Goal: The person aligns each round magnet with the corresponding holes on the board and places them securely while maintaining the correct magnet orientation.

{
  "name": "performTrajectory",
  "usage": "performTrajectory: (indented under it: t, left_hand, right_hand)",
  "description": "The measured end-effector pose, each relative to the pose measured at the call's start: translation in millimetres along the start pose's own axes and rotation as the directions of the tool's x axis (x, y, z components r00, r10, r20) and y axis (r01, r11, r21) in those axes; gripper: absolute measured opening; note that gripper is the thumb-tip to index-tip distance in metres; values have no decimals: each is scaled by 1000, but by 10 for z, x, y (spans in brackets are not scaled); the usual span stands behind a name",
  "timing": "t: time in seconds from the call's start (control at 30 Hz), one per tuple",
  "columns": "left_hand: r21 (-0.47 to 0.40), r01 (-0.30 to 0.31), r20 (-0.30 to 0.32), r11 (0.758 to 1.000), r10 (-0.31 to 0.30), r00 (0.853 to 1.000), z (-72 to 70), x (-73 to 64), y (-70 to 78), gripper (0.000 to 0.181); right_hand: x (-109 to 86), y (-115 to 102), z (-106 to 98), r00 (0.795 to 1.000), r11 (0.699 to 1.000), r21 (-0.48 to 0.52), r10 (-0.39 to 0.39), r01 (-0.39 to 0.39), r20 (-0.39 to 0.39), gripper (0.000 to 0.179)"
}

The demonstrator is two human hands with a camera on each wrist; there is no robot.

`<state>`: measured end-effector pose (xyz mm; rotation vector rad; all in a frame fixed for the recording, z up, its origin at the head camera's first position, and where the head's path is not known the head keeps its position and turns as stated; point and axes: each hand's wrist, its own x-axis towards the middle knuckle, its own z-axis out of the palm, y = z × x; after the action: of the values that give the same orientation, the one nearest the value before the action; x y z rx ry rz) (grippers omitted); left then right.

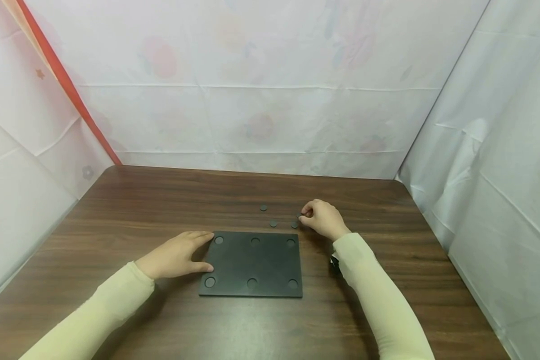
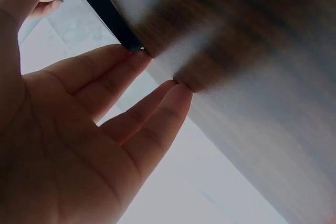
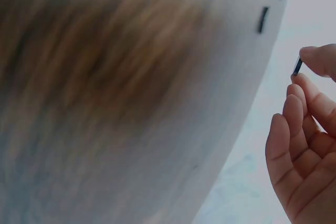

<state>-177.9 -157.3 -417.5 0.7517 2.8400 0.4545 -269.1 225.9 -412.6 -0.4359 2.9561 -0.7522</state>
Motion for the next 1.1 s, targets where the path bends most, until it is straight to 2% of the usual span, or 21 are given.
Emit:
performTrajectory:
  t: [0.1,0.27,0.47,0.67,1.1]
  left_hand:
    - [1,-1,1,1000,1,1000,4,-1,8,85]
    - [-2,3,3,1000,-3,1000,9,-7,8,85]
    - [-9,11,6,1000,-11,1000,6,-12,13,85]
    - [-9,13,10,1000,-13,1000,-3,-10,22,85]
    - [-9,4,5,1000,-4,1000,-7,-11,24,84]
  right_hand:
    - [-45,-84,-19,999,999,35,-42,42,1,16]
    - [-103,-264,-28,992,991,37,-126,126,0,14]
    - [-140,-484,-1,980,980,-1,-201,201,17,13]
    - [-143,-629,96,958,956,-52,-286,287,35,13]
    - [-127,-855,305,928,927,-100,-346,361,137,14]
